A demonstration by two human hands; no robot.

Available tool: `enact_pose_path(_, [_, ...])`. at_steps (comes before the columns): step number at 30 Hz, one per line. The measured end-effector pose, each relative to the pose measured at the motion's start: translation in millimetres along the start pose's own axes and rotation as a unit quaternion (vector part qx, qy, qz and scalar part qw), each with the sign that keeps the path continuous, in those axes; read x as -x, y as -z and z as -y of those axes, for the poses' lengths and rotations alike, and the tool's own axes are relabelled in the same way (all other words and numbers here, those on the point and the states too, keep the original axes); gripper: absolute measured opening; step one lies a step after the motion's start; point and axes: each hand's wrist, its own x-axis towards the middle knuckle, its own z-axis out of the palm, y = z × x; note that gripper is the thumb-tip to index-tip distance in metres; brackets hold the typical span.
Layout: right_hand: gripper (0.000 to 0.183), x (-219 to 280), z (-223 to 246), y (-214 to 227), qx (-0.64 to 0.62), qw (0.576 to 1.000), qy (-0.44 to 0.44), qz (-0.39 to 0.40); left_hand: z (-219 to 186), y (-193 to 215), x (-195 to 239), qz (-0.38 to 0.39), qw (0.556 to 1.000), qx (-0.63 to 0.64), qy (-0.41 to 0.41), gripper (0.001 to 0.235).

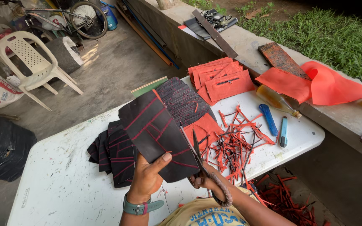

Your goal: The person uses shears to trim excess threads and edges from stacked black and red fabric pieces. They repeatedly pick up a piece, cut along the edges, and place it back on the table, accumulating trimmed scraps.

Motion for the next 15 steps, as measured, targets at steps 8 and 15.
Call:
enact_pose_path(8, [0.028, 17.6, 7.5, -3.1, -0.054, 0.993, -0.098, 0.035, -22.1, 8.9, -21.5, -0.029, 0.996, 0.025, -0.077, 0.035])
enact_pose_path(15, [0.020, -5.4, 22.9, -19.2, 0.127, 0.988, -0.074, -0.049, -9.2, -3.0, -13.0, 0.005, 0.998, 0.008, -0.060, 0.032])
